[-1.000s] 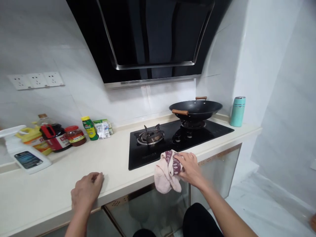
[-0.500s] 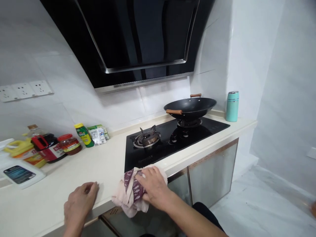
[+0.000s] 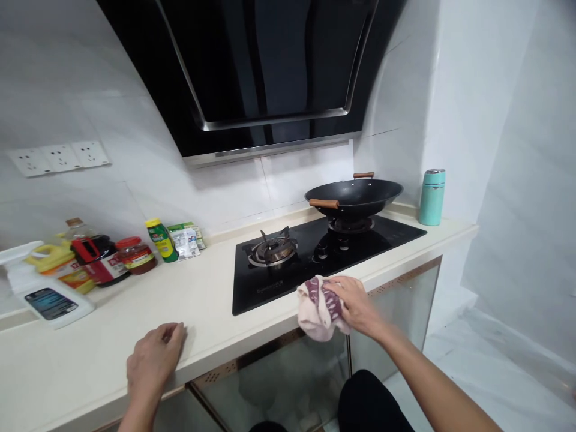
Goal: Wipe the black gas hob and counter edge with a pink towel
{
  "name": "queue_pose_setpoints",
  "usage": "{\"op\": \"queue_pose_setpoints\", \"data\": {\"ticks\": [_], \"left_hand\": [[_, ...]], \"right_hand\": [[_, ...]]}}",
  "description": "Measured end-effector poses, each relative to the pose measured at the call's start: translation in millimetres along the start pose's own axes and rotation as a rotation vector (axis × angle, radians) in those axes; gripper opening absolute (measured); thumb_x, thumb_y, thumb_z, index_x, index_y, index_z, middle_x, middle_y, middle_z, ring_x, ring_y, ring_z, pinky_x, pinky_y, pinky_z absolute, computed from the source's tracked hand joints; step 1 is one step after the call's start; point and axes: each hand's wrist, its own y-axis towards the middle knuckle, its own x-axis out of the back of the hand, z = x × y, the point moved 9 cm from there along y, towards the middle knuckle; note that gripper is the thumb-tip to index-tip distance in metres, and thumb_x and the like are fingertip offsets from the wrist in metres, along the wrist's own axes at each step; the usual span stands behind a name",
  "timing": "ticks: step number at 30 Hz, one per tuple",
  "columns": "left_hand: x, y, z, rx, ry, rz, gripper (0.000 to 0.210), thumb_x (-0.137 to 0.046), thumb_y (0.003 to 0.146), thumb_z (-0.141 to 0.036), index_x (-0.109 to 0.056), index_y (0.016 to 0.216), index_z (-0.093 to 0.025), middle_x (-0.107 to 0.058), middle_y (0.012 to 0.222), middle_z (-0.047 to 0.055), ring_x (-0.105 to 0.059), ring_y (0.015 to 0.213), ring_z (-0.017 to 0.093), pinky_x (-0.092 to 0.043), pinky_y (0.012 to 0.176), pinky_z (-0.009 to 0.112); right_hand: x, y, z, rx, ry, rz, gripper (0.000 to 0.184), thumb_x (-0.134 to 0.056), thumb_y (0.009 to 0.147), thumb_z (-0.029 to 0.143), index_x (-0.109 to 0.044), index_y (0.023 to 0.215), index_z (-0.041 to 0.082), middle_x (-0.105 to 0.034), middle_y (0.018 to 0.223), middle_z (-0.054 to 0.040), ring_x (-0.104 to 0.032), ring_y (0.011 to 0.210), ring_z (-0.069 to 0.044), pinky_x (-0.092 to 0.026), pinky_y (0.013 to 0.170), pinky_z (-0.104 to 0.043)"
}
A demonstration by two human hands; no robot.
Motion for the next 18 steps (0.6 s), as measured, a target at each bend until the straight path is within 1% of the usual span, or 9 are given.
{"op": "queue_pose_setpoints", "data": {"ticks": [3, 5, 8, 10, 11, 12, 14, 16, 18], "left_hand": [[-0.7, -2, -4, -0.009, 0.023, 0.009, 0.053, -0.04, 0.09, -0.058, -0.073, 0.108, -0.022, -0.073, 0.12, 0.014, -0.065, 0.11, 0.038, -0.05, 0.088, 0.047], [0.0, -3, -6, -0.015, 0.035, 0.003, 0.052, -0.039, 0.09, -0.057, -0.074, 0.106, -0.022, -0.073, 0.12, 0.014, -0.064, 0.111, 0.038, -0.05, 0.088, 0.047], [3.4, -8, -11, -0.022, 0.04, -0.026, 0.05, -0.038, 0.091, -0.054, -0.074, 0.105, -0.022, -0.073, 0.12, 0.013, -0.064, 0.112, 0.036, -0.049, 0.089, 0.045], [5.1, -12, -13, -0.014, 0.043, -0.029, 0.049, -0.038, 0.091, -0.052, -0.073, 0.105, -0.022, -0.073, 0.119, 0.012, -0.064, 0.112, 0.034, -0.048, 0.09, 0.043], [6.1, -14, -15, -0.011, 0.044, -0.033, 0.048, -0.038, 0.091, -0.051, -0.073, 0.105, -0.022, -0.073, 0.118, 0.012, -0.064, 0.112, 0.034, -0.048, 0.09, 0.043], [7.1, -16, -16, -0.011, 0.043, -0.038, 0.047, -0.038, 0.092, -0.05, -0.073, 0.105, -0.022, -0.074, 0.118, 0.011, -0.064, 0.111, 0.033, -0.048, 0.09, 0.042], [9.2, -20, -18, -0.015, 0.038, -0.056, 0.045, -0.039, 0.092, -0.049, -0.073, 0.104, -0.022, -0.074, 0.115, 0.011, -0.064, 0.109, 0.032, -0.047, 0.089, 0.041], [11.2, -23, -22, -0.032, 0.028, -0.085, 0.042, -0.041, 0.092, -0.047, -0.074, 0.101, -0.022, -0.074, 0.112, 0.011, -0.063, 0.108, 0.031, -0.046, 0.088, 0.04], [12.2, -27, -24, -0.046, 0.023, -0.112, 0.039, -0.043, 0.092, -0.044, -0.074, 0.099, -0.021, -0.074, 0.109, 0.011, -0.063, 0.107, 0.031, -0.046, 0.088, 0.04]], "right_hand": [[23, 5, -19, -0.108, 0.132, -0.02, 0.043, -0.04, 0.086, 0.017, -0.064, 0.121, 0.025, -0.065, 0.123, -0.0067, -0.055, 0.117, -0.024, -0.04, 0.105, -0.044], [43, 16, -28, -0.191, 0.185, -0.072, 0.045, -0.039, 0.082, 0.017, -0.063, 0.12, 0.025, -0.065, 0.123, -0.0064, -0.057, 0.115, -0.023, -0.043, 0.102, -0.041], [72, 40, -38, -0.279, 0.106, -0.218, 0.049, -0.039, 0.078, 0.016, -0.06, 0.121, 0.025, -0.062, 0.126, -0.0074, -0.054, 0.119, -0.024, -0.041, 0.103, -0.039], [81, 56, -44, -0.325, -0.037, -0.289, 0.051, -0.041, 0.077, 0.017, -0.061, 0.124, 0.024, -0.059, 0.13, -0.0097, -0.05, 0.122, -0.026, -0.039, 0.103, -0.04], [79, 62, -46, -0.351, -0.12, -0.295, 0.052, -0.043, 0.078, 0.019, -0.061, 0.126, 0.023, -0.057, 0.133, -0.0111, -0.048, 0.124, -0.028, -0.037, 0.103, -0.042], [72, 67, -48, -0.366, -0.198, -0.264, 0.053, -0.045, 0.079, 0.022, -0.06, 0.13, 0.023, -0.054, 0.136, -0.0121, -0.046, 0.125, -0.03, -0.036, 0.104, -0.044], [46, 74, -48, -0.341, -0.3, -0.115, 0.057, -0.047, 0.082, 0.029, -0.057, 0.137, 0.026, -0.052, 0.142, -0.0117, -0.045, 0.125, -0.033, -0.035, 0.103, -0.047], [16, 74, -46, -0.279, -0.337, 0.048, 0.058, -0.05, 0.084, 0.041, -0.055, 0.141, 0.029, -0.052, 0.143, -0.0114, -0.047, 0.123, -0.034, -0.036, 0.101, -0.049], [0, 73, -48, -0.285, -0.347, 0.133, 0.061, -0.051, 0.085, 0.057, -0.056, 0.14, 0.03, -0.055, 0.14, -0.013, -0.051, 0.12, -0.036, -0.039, 0.097, -0.051]]}}
